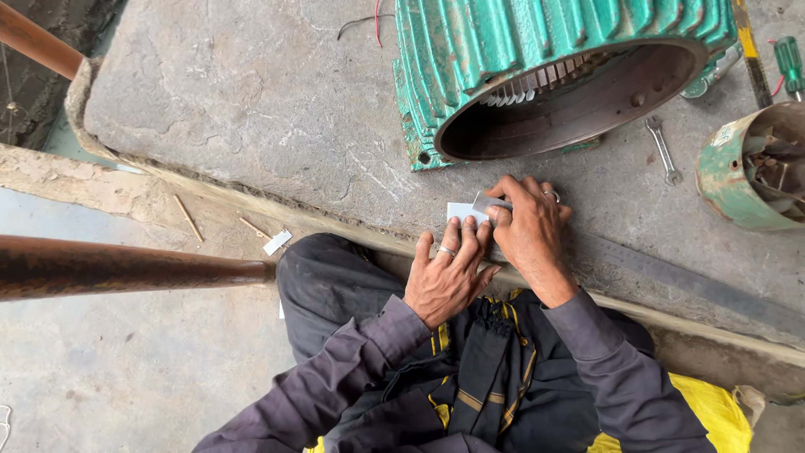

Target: The person sits on the ground and repeatedly folds small white paper pieces by hand. They then insert these folded pieces into the slots of a green electric motor stator resting on a concrete block. The person occasionally lifts the motor to check the placement of the paper.

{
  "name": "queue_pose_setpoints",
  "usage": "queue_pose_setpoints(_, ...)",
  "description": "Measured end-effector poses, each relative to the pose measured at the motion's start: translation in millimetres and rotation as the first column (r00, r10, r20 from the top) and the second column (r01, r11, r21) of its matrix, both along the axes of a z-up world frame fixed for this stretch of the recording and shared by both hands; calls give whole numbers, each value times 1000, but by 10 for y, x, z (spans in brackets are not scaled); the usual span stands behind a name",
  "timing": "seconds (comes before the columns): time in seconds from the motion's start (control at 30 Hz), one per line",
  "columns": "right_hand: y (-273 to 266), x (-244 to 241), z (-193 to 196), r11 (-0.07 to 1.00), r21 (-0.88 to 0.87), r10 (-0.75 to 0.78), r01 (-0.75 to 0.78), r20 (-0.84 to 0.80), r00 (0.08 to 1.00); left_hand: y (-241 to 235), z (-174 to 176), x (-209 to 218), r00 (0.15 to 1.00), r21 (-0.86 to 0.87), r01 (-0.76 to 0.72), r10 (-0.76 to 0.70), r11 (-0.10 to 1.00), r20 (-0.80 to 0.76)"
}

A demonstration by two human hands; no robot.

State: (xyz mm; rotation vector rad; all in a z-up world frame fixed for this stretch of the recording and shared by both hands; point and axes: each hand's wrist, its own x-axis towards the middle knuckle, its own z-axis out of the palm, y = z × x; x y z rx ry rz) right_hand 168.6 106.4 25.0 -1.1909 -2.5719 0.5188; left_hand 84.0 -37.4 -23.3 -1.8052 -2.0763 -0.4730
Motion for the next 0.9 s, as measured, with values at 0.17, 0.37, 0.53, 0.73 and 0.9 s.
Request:
queue_pose_setpoints(0.17,-6,-51,-12,1000,29,-6,6,-25,1000,5,-40,1,1000,5,3,-3,1000,-2)
queue_pose_setpoints(0.37,64,-115,-107,997,77,-16,21,-55,998,8,-86,-3,1000,15,14,-14,1000,-25)
queue_pose_setpoints(0.53,157,-43,-168,999,44,-4,10,-133,991,-9,-44,-1,1000,26,27,-28,999,15)
queue_pose_setpoints(0.73,324,106,-241,1000,0,-19,20,-261,965,39,10,-225,970,71,117,-130,991,204)
queue_pose_setpoints(0.9,206,89,-257,993,111,64,-36,-254,965,-6,51,-326,967,76,150,-162,986,197)
